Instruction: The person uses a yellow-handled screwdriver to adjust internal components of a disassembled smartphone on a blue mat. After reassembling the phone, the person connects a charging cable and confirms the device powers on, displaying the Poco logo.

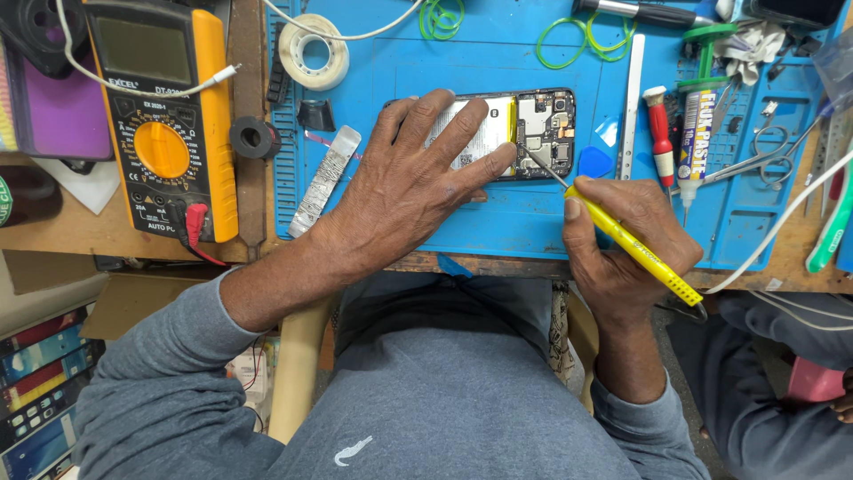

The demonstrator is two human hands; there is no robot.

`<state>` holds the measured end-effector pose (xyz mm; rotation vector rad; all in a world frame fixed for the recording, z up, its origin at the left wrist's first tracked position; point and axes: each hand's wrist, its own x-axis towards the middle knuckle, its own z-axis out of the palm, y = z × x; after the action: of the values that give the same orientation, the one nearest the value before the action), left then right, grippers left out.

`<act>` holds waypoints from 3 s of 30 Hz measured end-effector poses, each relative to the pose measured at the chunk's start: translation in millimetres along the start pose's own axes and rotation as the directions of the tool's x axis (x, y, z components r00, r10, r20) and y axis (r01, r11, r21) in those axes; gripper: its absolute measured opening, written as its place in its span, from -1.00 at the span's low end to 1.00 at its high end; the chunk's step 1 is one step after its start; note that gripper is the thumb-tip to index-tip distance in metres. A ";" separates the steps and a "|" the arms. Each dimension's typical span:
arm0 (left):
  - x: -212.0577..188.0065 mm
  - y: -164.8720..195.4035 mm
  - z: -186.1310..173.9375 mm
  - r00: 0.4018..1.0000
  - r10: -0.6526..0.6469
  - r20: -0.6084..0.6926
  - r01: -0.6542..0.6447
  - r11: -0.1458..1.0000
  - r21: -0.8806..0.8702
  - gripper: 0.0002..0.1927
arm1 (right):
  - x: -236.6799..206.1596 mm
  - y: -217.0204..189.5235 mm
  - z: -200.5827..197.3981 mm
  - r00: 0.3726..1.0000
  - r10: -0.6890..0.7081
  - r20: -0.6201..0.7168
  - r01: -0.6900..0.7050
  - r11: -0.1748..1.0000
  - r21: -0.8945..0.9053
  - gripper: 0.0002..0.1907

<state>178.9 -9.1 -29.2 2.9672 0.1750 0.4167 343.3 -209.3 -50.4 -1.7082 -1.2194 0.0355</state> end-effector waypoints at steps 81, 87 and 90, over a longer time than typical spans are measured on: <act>-2.7 5.6 -4.0 1.000 0.000 0.021 0.000 1.000 0.018 -0.40 | -2.9 -5.0 -0.3 1.000 -0.013 -0.015 0.013 0.999 -0.029 -0.81; -2.5 5.3 -5.1 1.000 -0.004 0.020 0.004 1.000 -0.017 -0.40 | -2.0 -6.4 0.2 1.000 -0.008 -0.006 0.008 0.999 -0.035 -0.85; -3.6 3.8 -6.4 1.000 -0.006 0.025 0.007 0.999 -0.052 -0.39 | -2.7 -5.6 0.3 0.999 0.029 -0.017 -0.029 1.000 -0.001 -0.86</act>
<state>174.1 -12.5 -23.5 2.9186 0.1687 0.3775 337.9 -211.1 -47.8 -1.7241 -1.1823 0.0376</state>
